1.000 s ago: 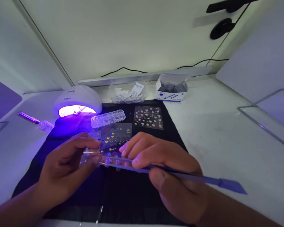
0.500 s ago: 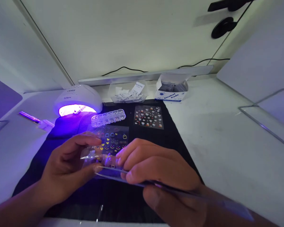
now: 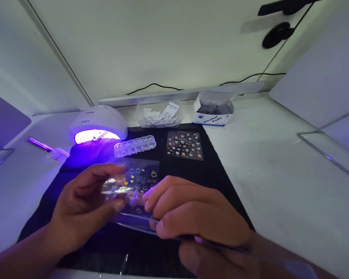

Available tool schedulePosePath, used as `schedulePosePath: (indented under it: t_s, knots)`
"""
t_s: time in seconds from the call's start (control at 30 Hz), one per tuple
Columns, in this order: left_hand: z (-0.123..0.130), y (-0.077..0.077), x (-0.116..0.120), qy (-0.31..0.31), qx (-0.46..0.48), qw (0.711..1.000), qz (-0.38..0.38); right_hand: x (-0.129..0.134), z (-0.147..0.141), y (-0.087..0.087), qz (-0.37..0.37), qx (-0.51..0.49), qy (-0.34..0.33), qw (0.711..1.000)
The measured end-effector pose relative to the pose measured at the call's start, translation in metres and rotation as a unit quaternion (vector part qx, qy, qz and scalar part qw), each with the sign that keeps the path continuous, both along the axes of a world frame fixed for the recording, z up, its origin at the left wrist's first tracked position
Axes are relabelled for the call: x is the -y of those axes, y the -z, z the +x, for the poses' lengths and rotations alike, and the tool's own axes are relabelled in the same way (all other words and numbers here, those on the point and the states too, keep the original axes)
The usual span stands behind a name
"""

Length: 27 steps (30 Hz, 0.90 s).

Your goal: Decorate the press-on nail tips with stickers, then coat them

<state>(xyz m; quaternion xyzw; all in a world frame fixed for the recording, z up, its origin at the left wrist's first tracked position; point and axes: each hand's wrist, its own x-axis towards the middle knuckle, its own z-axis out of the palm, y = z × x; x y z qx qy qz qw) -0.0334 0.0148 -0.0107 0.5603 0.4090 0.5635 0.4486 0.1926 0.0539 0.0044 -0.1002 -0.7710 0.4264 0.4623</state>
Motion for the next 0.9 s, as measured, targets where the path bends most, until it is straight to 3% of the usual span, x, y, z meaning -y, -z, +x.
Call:
schedulePosePath:
  t_s: [0.9]
  knots:
    - [0.0034,-0.0091,-0.0029,-0.065,0.064,0.996,-0.005,-0.0015,0.0084,0.0084,-0.011,0.013,-0.016,1.000]
